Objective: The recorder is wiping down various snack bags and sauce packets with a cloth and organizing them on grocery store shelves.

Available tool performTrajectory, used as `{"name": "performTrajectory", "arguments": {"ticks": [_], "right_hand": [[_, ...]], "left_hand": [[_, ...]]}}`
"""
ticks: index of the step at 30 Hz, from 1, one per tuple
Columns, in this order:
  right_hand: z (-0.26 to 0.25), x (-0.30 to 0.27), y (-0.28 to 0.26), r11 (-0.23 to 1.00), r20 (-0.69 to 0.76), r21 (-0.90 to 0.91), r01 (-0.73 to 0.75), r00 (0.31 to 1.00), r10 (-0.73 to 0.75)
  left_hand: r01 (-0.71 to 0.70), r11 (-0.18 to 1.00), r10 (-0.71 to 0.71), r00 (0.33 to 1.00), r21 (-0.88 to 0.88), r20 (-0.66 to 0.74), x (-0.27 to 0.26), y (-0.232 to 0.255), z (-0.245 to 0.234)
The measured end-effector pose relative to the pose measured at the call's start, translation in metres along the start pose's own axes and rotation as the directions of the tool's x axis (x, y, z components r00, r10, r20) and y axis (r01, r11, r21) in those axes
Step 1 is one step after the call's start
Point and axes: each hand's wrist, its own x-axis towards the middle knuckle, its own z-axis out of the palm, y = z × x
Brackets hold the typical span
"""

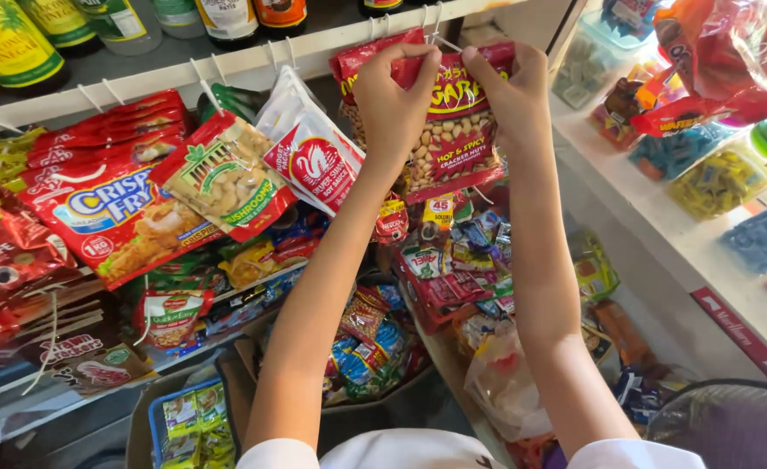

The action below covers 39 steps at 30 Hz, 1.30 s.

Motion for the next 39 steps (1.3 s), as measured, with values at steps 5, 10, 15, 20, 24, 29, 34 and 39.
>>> {"name": "performTrajectory", "arguments": {"ticks": [5, 10, 15, 20, 24, 29, 34, 39], "right_hand": [[0.000, 0.007, 0.009, 1.000, -0.012, 0.024, -0.004, 1.000, 0.004], [-0.001, 0.009, 0.015, 0.998, 0.087, -0.054, 0.012, 0.996, -0.008], [-0.007, 0.018, 0.023, 0.993, 0.112, -0.112, 0.025, 0.994, -0.012], [-0.004, 0.013, 0.048, 0.995, 0.004, -0.089, 0.036, 0.999, -0.036], [0.003, -0.012, 0.024, 0.811, 0.078, -0.429, 0.399, 0.910, -0.406], [0.016, -0.057, 0.014, 0.589, 0.007, -0.716, 0.376, 0.847, -0.532], [0.027, -0.061, 0.031, 0.648, 0.165, -0.668, 0.365, 0.922, -0.349], [0.032, -0.039, 0.064, 0.550, 0.283, -0.690, 0.471, 0.875, -0.394]], "left_hand": [[0.013, 0.999, -0.012, 1.000, -0.041, 0.009, 0.000, -0.004, 0.000], [0.041, 0.998, -0.042, 0.999, -0.038, -0.013, -0.001, -0.006, -0.002], [-0.042, 0.999, 0.042, 0.999, 0.035, -0.020, 0.003, -0.003, -0.004], [-0.027, 0.994, 0.029, 0.999, 0.110, -0.022, -0.009, -0.043, -0.002], [-0.178, 0.945, 0.185, 0.983, 0.274, -0.002, -0.030, -0.031, -0.011], [-0.126, 0.867, 0.063, 0.987, 0.482, 0.145, -0.064, 0.033, -0.026], [-0.153, 0.744, -0.011, 0.970, 0.650, 0.241, -0.067, 0.000, -0.019], [-0.094, 0.701, -0.111, 0.965, 0.707, 0.239, -0.051, -0.018, -0.013]]}}
